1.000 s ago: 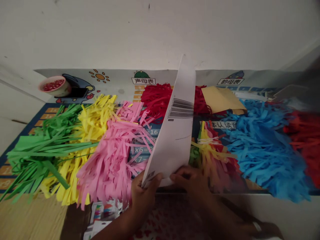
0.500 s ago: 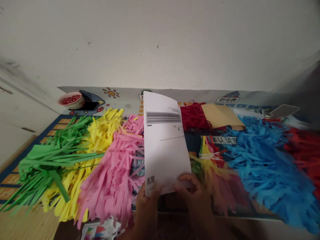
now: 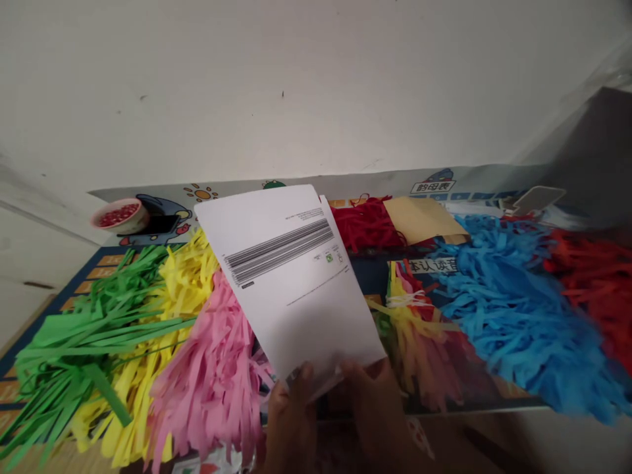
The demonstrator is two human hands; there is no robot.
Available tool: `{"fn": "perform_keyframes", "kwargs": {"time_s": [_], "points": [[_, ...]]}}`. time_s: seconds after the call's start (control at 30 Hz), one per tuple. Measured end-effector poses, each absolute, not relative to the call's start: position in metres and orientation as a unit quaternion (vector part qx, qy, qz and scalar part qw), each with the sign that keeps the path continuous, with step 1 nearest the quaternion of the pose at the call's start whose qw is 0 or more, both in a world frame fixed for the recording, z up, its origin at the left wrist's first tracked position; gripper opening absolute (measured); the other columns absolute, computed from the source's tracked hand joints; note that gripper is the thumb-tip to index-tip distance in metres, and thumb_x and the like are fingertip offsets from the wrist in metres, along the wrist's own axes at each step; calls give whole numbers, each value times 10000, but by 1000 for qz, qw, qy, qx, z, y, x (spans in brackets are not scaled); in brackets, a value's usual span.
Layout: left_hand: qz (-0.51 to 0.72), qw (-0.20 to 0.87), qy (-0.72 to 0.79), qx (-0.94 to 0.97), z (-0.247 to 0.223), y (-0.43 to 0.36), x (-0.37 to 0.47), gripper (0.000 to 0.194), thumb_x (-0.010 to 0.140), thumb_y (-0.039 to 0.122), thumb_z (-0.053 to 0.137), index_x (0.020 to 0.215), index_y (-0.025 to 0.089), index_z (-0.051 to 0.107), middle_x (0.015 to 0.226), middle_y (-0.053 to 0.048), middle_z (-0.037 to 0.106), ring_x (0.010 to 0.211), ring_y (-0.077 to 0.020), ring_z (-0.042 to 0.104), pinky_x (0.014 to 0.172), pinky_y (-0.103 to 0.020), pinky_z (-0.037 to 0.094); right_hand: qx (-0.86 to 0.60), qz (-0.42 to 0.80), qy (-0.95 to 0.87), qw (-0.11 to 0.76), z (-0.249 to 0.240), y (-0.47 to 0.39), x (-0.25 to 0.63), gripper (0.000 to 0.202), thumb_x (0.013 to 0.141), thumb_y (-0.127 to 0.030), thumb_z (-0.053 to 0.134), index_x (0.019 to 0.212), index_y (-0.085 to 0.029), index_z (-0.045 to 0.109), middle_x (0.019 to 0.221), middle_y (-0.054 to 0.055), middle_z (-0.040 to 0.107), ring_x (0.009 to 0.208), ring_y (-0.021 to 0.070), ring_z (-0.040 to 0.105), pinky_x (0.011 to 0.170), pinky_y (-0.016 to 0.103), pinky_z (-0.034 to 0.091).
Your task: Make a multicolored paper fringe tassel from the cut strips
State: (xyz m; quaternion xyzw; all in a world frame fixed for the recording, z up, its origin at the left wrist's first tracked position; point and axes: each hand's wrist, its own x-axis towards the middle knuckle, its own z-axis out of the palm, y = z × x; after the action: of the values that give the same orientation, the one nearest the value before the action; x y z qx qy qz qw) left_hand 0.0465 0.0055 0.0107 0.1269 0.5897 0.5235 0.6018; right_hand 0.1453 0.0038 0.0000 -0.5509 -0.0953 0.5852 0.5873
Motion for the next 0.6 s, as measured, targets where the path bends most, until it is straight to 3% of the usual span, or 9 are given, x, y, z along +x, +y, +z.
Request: {"fn": "perform_keyframes", "kwargs": {"time_s": [0.1, 0.2, 0.27, 0.4, 0.6], "points": [[497, 601, 609, 144, 18, 7, 43, 378, 529, 421, 828, 778, 169, 696, 773, -68, 751, 790, -296, 704, 618, -316, 583, -594, 569, -114, 558, 1, 2, 148, 668, 591, -290, 799, 1187, -136, 538, 821, 49, 713, 786, 253, 671, 632, 304, 555], [457, 605, 632, 157, 22, 8, 35, 424, 597, 419, 799, 917, 165, 686, 807, -68, 745, 685, -261, 700, 383, -228, 458, -619, 546, -152, 544, 1, 0, 151, 520, 596, -272, 800, 1054, -140, 591, 730, 20, 698, 694, 223, 657, 571, 277, 542], [454, 619, 623, 149, 21, 9, 32, 509, 628, 451, 790, 1022, 157, 658, 793, -67, 737, 588, -224, 677, 333, -205, 390, -627, 541, -172, 533, 2, -2, 153, 468, 593, -294, 809, 987, -143, 606, 700, 16, 694, 614, 202, 634, 508, 261, 523], [483, 645, 577, 131, 17, 7, 33, 573, 672, 438, 795, 1128, 141, 614, 767, -58, 728, 536, -184, 649, 422, -231, 480, -639, 537, -205, 511, 6, -5, 157, 348, 584, -348, 808, 799, -137, 634, 630, 31, 681, 518, 181, 592, 438, 252, 492], [505, 683, 519, 94, 18, 7, 38, 591, 758, 383, 746, 1260, 135, 555, 967, -117, 733, 848, -275, 698, 734, -368, 582, -662, 524, -234, 482, 6, -7, 162, 318, 580, -387, 809, 677, -140, 634, 538, 30, 644, 461, 176, 558, 427, 268, 479]]}}
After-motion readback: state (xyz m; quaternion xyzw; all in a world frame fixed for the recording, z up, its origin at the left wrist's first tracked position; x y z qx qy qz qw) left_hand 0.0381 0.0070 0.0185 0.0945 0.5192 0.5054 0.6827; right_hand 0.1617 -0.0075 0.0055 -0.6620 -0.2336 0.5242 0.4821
